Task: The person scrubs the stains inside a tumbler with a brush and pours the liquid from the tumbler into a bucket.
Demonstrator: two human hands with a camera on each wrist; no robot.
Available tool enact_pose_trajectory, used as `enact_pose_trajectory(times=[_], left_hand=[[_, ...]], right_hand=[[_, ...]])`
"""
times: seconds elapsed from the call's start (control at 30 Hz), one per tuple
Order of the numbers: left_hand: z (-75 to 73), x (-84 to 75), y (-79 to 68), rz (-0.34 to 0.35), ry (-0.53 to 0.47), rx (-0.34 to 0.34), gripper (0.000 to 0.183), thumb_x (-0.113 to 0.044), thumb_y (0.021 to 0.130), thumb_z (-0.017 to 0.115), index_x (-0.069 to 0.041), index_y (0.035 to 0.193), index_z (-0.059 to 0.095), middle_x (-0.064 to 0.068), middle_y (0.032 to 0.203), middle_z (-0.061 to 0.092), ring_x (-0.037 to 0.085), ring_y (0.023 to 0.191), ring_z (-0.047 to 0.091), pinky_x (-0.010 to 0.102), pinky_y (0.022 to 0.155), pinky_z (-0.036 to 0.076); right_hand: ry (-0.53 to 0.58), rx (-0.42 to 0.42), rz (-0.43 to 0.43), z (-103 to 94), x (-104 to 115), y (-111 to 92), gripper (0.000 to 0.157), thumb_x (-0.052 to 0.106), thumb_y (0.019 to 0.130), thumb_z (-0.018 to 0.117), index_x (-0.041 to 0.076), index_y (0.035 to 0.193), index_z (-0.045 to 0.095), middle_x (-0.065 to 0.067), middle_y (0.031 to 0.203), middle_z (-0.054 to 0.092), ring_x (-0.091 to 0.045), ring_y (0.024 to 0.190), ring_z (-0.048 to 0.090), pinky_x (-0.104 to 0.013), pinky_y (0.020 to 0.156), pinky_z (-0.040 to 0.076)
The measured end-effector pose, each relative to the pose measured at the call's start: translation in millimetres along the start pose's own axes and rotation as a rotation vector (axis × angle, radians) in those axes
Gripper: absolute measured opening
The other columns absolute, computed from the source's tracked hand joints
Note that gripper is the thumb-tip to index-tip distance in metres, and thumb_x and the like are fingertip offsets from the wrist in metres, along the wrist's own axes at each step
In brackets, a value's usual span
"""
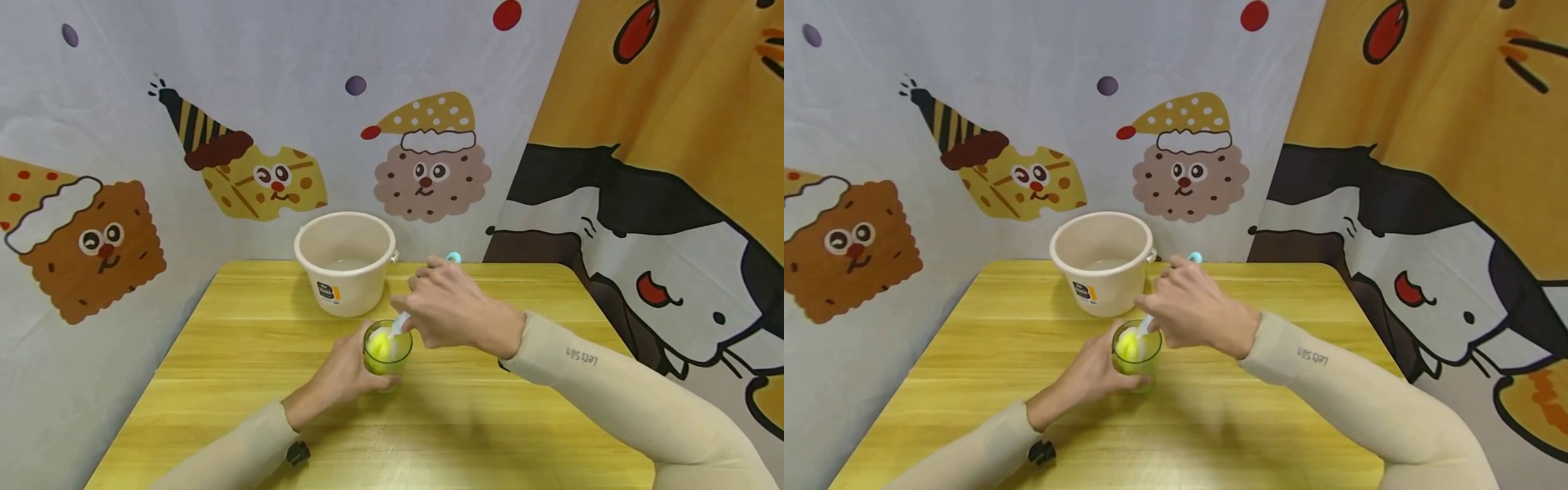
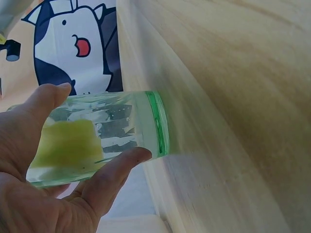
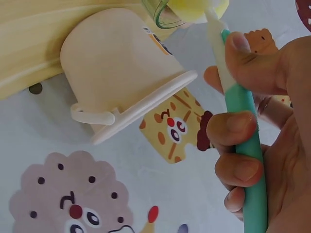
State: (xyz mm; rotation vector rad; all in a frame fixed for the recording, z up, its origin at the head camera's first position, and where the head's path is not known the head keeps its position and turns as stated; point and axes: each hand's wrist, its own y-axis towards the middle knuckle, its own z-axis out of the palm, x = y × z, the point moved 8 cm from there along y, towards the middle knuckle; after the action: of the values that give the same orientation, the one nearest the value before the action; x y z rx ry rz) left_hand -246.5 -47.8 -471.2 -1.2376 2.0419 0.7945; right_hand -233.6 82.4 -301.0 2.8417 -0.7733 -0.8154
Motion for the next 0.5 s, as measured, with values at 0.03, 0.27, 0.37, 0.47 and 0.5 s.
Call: enact_pose_trajectory(times=[0.03,0.27,0.37,0.47,0.5], left_hand=[[0.0,0.0,0.0,0.001,-0.002,0.001,0.092,-0.031,0.079,0.110,-0.015,0.153,0.058,0.002,0.131,0.079,0.014,0.113,0.077,0.031,0.096,0.066],[-2.5,-1.0,-0.8,0.021,0.000,-0.007,0.094,-0.030,0.079,0.111,-0.016,0.155,0.057,0.000,0.132,0.080,0.016,0.116,0.078,0.034,0.100,0.066],[-3.2,-1.7,-0.8,0.038,0.013,-0.007,0.095,-0.031,0.080,0.111,-0.016,0.156,0.057,0.000,0.134,0.080,0.018,0.119,0.079,0.037,0.103,0.067],[-3.1,-1.8,-0.9,0.046,0.016,-0.004,0.095,-0.031,0.079,0.111,-0.016,0.156,0.057,0.000,0.135,0.080,0.019,0.121,0.079,0.040,0.105,0.067],[-3.1,-1.9,-1.0,0.048,0.019,-0.005,0.094,-0.031,0.079,0.111,-0.016,0.156,0.058,0.000,0.134,0.080,0.019,0.120,0.079,0.040,0.104,0.067]], right_hand=[[-0.019,-0.005,-0.002,-0.9,1.3,0.7,0.031,0.054,0.089,0.097,0.029,0.100,0.083,0.004,0.070,0.065,-0.020,0.066,0.061,-0.032,0.071,0.038],[-0.186,-0.063,-0.070,-10.9,15.1,7.8,0.028,0.045,0.087,0.099,0.028,0.102,0.083,-0.001,0.080,0.078,-0.022,0.077,0.073,-0.034,0.082,0.052],[-0.256,-0.090,-0.110,-14.7,21.1,9.5,0.022,0.029,0.083,0.097,0.026,0.095,0.079,-0.001,0.082,0.079,-0.020,0.079,0.072,-0.034,0.085,0.054],[-0.327,-0.110,-0.143,-17.5,25.7,11.2,0.017,0.020,0.084,0.092,0.027,0.091,0.078,0.000,0.083,0.081,-0.019,0.080,0.067,-0.033,0.089,0.051],[-0.349,-0.117,-0.153,-18.5,27.1,11.8,0.015,0.021,0.088,0.092,0.027,0.090,0.078,0.001,0.082,0.081,-0.018,0.080,0.065,-0.032,0.090,0.049]])
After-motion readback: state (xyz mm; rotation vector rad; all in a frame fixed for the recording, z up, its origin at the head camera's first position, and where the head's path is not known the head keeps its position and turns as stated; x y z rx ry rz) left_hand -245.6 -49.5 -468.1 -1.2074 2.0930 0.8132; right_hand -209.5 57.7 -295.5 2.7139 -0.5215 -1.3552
